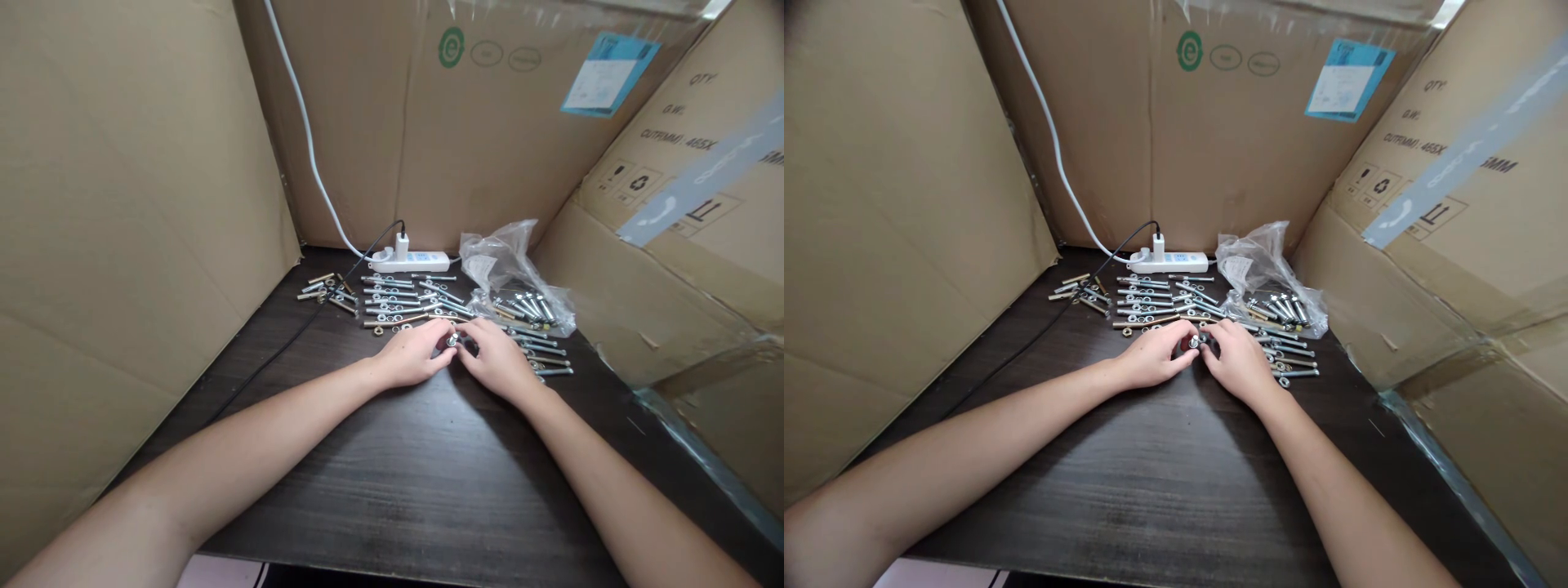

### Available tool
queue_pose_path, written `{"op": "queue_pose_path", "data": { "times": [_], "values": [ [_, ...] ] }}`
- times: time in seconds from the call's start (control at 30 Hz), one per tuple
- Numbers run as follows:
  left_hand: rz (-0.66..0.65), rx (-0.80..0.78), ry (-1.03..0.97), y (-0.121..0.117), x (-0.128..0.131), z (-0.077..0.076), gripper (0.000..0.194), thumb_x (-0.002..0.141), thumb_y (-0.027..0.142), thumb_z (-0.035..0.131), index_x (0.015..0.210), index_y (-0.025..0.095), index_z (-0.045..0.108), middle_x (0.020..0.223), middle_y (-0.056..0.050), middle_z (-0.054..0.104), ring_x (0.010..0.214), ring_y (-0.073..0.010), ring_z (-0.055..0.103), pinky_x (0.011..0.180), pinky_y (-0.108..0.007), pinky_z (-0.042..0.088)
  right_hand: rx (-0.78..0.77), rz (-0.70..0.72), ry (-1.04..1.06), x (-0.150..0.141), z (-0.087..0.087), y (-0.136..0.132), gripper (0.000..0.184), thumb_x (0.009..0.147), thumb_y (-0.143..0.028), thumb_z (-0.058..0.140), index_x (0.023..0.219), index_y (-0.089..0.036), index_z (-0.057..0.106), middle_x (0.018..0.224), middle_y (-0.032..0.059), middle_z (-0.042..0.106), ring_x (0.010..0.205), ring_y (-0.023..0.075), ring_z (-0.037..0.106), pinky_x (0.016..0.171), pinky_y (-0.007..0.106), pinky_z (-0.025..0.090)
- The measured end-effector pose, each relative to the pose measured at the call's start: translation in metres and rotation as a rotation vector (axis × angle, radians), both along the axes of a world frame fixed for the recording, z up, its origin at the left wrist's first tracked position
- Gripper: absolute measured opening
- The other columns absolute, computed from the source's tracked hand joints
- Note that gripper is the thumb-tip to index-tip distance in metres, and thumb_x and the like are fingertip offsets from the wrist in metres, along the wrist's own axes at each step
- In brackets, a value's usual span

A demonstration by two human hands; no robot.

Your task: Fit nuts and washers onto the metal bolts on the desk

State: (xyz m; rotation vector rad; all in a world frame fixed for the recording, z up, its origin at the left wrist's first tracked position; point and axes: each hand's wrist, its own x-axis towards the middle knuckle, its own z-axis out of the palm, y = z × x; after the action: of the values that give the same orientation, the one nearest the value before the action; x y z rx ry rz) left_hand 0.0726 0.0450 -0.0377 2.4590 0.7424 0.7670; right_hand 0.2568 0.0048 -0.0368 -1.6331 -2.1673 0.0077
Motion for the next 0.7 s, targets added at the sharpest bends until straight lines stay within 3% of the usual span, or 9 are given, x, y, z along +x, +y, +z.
{"op": "queue_pose_path", "data": {
  "times": [0.3, 0.47, 0.6, 0.7],
  "values": [
    [-0.026, -0.013, -0.001, 0.001, -0.002, 0.003, 0.015, 0.091, 0.032, 0.044, 0.097, 0.021, 0.052, 0.091, 0.0, 0.058, 0.077, -0.015, 0.054, 0.069, -0.027, 0.043, -0.007, -0.009, -0.042, 0.001, -0.002, 0.002, 0.015, 0.081, -0.024, 0.055, 0.094, -0.019, 0.062, 0.092, 0.0075, 0.065, 0.089, 0.0243, 0.058, 0.079, 0.036, 0.046],
    [-0.058, 0.036, -0.015, 0.004, -0.001, -0.001, 0.021, 0.095, 0.03, 0.036, 0.091, 0.02, 0.054, 0.091, -0.001, 0.057, 0.082, -0.0145, 0.054, 0.077, -0.026, 0.044, 0.153, -0.026, 0.113, 0.001, 0.011, -0.001, 0.014, 0.079, -0.023, 0.056, 0.092, -0.018, 0.06, 0.084, 0.0056, 0.065, 0.078, 0.021, 0.06, 0.072, 0.033, 0.047],
    [-0.033, 0.058, 0.008, 0.004, -0.001, -0.002, 0.02, 0.094, 0.03, 0.039, 0.086, 0.019, 0.054, 0.087, -0.001, 0.056, 0.079, -0.0142, 0.054, 0.074, -0.026, 0.044, 0.292, 0.071, 0.253, -0.003, 0.016, -0.007, 0.017, 0.079, -0.02, 0.056, 0.096, -0.02, 0.059, 0.084, 0.004, 0.064, 0.077, 0.0191, 0.06, 0.071, 0.032, 0.048],
    [-0.037, 0.052, 0.017, 0.004, -0.001, -0.001, 0.019, 0.094, 0.029, 0.04, 0.09, 0.019, 0.055, 0.091, -0.002, 0.057, 0.082, -0.0146, 0.054, 0.075, -0.026, 0.044, 0.312, 0.147, 0.287, -0.007, 0.017, -0.01, 0.02, 0.078, -0.017, 0.057, 0.098, -0.02, 0.059, 0.085, 0.0035, 0.064, 0.078, 0.0185, 0.06, 0.071, 0.031, 0.048]
  ]
}}
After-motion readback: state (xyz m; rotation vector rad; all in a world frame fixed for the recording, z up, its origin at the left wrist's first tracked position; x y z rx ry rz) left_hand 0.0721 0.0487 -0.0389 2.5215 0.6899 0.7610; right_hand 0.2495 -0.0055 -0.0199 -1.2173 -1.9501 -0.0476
